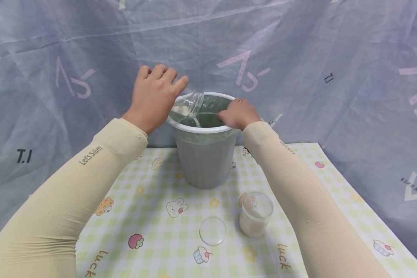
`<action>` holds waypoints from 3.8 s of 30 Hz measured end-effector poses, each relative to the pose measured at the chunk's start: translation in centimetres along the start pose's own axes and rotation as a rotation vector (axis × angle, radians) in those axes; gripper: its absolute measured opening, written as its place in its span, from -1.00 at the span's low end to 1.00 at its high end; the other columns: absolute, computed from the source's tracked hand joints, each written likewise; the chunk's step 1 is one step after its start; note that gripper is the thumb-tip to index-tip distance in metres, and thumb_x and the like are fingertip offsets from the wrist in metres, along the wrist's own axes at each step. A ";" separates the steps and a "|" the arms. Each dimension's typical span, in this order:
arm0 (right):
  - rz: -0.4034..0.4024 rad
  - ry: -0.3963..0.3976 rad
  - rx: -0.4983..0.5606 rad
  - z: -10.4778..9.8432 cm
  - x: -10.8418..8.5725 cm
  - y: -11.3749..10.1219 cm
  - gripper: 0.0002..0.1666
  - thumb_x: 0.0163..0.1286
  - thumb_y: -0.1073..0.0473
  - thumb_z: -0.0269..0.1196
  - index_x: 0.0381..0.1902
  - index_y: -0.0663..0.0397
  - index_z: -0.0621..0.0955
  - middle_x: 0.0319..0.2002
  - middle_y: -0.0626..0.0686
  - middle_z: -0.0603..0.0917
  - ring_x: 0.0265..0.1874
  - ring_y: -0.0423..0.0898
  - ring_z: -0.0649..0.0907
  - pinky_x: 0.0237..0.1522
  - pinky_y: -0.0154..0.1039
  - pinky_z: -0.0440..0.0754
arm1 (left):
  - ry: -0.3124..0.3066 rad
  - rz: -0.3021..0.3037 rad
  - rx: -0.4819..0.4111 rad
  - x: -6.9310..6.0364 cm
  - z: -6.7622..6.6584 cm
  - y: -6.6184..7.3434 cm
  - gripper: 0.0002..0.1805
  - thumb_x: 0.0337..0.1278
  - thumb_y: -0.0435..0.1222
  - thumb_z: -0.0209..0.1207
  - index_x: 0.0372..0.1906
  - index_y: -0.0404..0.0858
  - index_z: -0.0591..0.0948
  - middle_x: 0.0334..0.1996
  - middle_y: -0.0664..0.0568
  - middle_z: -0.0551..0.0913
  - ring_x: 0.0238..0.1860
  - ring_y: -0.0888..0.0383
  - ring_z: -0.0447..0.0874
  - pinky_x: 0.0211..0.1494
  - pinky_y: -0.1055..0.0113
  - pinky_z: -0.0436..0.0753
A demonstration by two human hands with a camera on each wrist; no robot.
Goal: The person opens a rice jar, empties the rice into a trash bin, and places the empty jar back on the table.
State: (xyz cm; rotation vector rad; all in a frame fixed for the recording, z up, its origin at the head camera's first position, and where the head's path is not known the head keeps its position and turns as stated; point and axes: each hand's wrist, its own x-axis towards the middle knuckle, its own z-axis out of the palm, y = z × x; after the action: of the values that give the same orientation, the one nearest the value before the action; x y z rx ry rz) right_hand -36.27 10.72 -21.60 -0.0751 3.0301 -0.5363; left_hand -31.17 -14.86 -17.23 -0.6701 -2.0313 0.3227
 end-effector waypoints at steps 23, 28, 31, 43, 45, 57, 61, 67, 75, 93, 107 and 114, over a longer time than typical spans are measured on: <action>0.007 0.008 -0.003 0.1 0.1 0.1 0.18 0.43 -0.36 -0.05 0.65 0.31 -0.16 0.66 0.33 -0.14 0.60 0.38 0.05 0.54 0.24 0.19 | 0.063 0.135 0.082 0.5 0.6 -0.4 -0.65 0.34 -0.56 0.08 0.02 -0.08 0.58 -0.08 -0.08 0.61 0.03 -0.11 0.49 0.12 -0.01 0.41; 0.014 0.009 0.004 0.1 0.0 0.1 0.19 0.42 -0.36 -0.03 0.65 0.32 -0.16 0.65 0.34 -0.11 0.59 0.38 0.08 0.53 0.23 0.23 | 0.097 0.175 0.099 0.8 0.5 -0.4 -0.60 0.40 -0.59 -0.05 0.04 -0.08 0.60 -0.06 -0.09 0.62 0.08 -0.12 0.51 0.12 0.00 0.41; 0.016 0.007 0.010 0.1 0.0 0.1 0.20 0.42 -0.36 -0.02 0.65 0.31 -0.17 0.65 0.34 -0.10 0.59 0.37 0.09 0.52 0.23 0.24 | 0.114 0.196 0.109 1.0 0.3 -0.3 -0.60 0.47 -0.58 -0.11 0.01 -0.08 0.60 -0.07 -0.09 0.62 0.08 -0.11 0.51 0.12 0.00 0.40; 0.023 -0.001 0.016 0.1 0.2 0.0 0.20 0.42 -0.37 -0.02 0.65 0.30 -0.15 0.66 0.32 -0.11 0.60 0.38 0.07 0.53 0.24 0.21 | 0.100 0.306 0.148 1.6 0.2 -0.3 -0.52 0.34 -0.62 -0.04 0.07 -0.02 0.59 0.02 -0.08 0.59 0.24 -0.09 0.47 0.18 -0.02 0.37; 0.020 0.001 0.015 0.1 0.3 0.0 0.19 0.42 -0.38 -0.02 0.65 0.30 -0.14 0.66 0.32 -0.10 0.59 0.38 0.07 0.53 0.24 0.21 | 0.095 0.315 0.148 1.7 0.2 -0.3 -0.52 0.33 -0.61 0.00 0.09 -0.01 0.60 0.06 -0.07 0.58 0.26 -0.09 0.45 0.20 -0.02 0.36; 0.009 -0.006 0.012 0.1 0.4 0.1 0.18 0.43 -0.38 -0.02 0.65 0.30 -0.11 0.66 0.32 -0.11 0.59 0.38 0.07 0.53 0.24 0.21 | -0.047 0.365 0.250 1.9 0.2 -0.2 -0.38 0.18 -0.53 0.30 0.25 0.09 0.55 0.27 -0.07 0.52 0.43 -0.08 0.31 0.40 -0.05 0.29; 0.004 0.001 0.003 0.1 0.4 0.1 0.18 0.42 -0.37 -0.02 0.65 0.32 -0.09 0.65 0.34 -0.08 0.58 0.38 0.11 0.52 0.23 0.23 | -0.153 0.433 0.319 2.0 0.4 0.4 -0.32 0.11 -0.48 0.35 0.30 0.09 0.49 0.33 -0.12 0.45 0.46 -0.11 0.24 0.47 -0.07 0.23; 0.006 -0.010 0.015 0.1 0.5 0.3 0.15 0.45 -0.37 -0.04 0.64 0.33 -0.06 0.64 0.34 -0.07 0.56 0.38 0.13 0.50 0.22 0.26 | -0.263 0.590 0.445 2.1 0.9 1.8 -0.22 0.21 -0.40 0.35 0.47 0.16 0.38 0.41 -0.13 0.40 0.52 -0.14 0.19 0.51 -0.11 0.19; 0.009 -0.009 0.006 0.1 0.4 0.1 0.15 0.46 -0.37 -0.05 0.65 0.33 -0.08 0.64 0.35 -0.07 0.56 0.39 0.12 0.50 0.24 0.25 | -0.421 0.687 0.527 2.3 1.2 2.8 -0.01 0.17 -0.30 0.44 0.61 0.21 0.19 0.55 -0.12 0.23 0.61 -0.15 0.05 0.60 -0.15 0.09; -0.008 0.007 0.036 0.3 0.5 0.0 0.11 0.43 -0.35 -0.02 0.64 0.30 0.03 0.63 0.31 0.00 0.57 0.36 0.14 0.52 0.21 0.23 | -0.216 0.442 0.527 2.5 1.1 2.8 -0.32 0.18 -0.35 0.27 0.41 -0.06 0.35 0.42 -0.22 0.35 0.53 -0.19 0.20 0.62 -0.20 -0.01; -0.004 0.000 0.011 0.2 0.3 -0.2 0.13 0.44 -0.36 -0.05 0.64 0.31 -0.04 0.63 0.32 -0.03 0.56 0.36 0.15 0.50 0.20 0.26 | -0.350 0.494 0.554 2.0 0.4 2.3 -0.40 0.11 -0.37 0.35 0.24 0.00 0.45 0.20 -0.14 0.42 0.34 -0.19 0.28 0.60 -0.34 -0.37; -0.003 0.015 0.039 0.1 0.2 -0.1 0.15 0.42 -0.36 -0.01 0.65 0.30 -0.04 0.64 0.30 -0.04 0.58 0.34 0.14 0.51 0.20 0.26 | -0.165 0.345 0.468 1.9 0.6 1.8 -0.53 0.12 -0.40 0.22 0.17 -0.13 0.47 0.28 -0.16 0.46 0.46 -0.18 0.28 0.65 -0.26 -0.18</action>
State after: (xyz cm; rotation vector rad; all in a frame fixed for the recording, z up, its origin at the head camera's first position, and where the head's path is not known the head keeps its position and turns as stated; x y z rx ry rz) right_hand -36.46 10.55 -21.70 -0.0737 3.0329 -0.5986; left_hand -31.90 -12.29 -17.05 -0.7085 -1.8854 1.0490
